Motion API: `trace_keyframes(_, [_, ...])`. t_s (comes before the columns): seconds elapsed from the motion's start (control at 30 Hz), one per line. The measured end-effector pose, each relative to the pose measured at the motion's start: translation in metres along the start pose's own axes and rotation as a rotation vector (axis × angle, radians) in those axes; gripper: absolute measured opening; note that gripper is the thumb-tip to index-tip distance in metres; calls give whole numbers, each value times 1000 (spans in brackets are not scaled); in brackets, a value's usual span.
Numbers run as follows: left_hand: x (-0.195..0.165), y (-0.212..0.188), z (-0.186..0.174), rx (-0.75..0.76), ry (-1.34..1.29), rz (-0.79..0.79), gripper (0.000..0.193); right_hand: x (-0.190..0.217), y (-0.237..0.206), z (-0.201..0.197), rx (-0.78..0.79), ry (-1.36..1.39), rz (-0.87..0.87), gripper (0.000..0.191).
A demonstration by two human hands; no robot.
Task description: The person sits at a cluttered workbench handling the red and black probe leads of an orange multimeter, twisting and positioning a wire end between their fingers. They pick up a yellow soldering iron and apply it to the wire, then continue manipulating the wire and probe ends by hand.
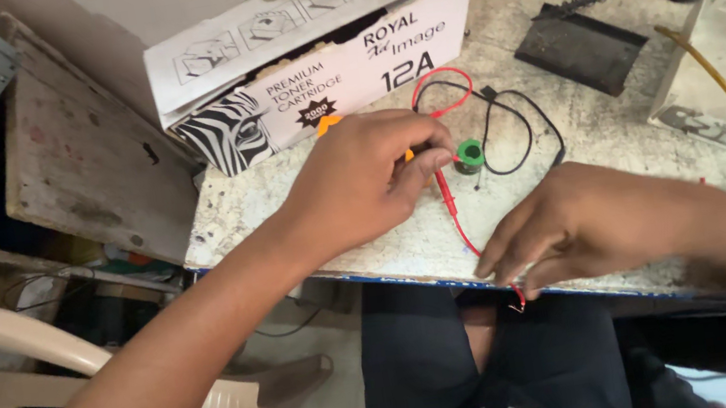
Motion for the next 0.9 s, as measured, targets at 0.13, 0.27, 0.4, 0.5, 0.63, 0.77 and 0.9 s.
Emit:
trace_keyframes(0.13, [0,0,0,-11,16,-6,11,20,-1,0,-108,-173,-63,10])
trace_keyframes(0.27, [4,0,0,-6,15,-44,9,15,-9,-28,-403,-55,9,12])
trace_keyframes(0.4, [2,1,-6,-36,10,-69,9,8,-19,-63,-679,-76,-34,10])
trace_keyframes(0.5, [1,1,-9,-50,-31,-72,11,-2,-23,-68,-824,-132,17,13])
trace_keyframes(0.63, [0,0,-8,-39,-44,-61,13,-6,-29,-57,-868,-209,1,16])
trace_keyframes(0.77, [-2,1,-4,-11,-50,-74,14,-12,-36,-55,-891,-171,7,14])
trace_keyframes(0.9, [-12,0,-7,-7,-88,2,12,-7,-36,-56,-896,-203,11,13])
Point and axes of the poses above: each hand's wrist, its own y-axis towards the middle knuckle, its own z-axis out of the palm, x = y × z, the point moved 8 cm from there along y, towards the middle knuckle, and after that the axes turned 15 degrees about x, right-handed, at the moved point
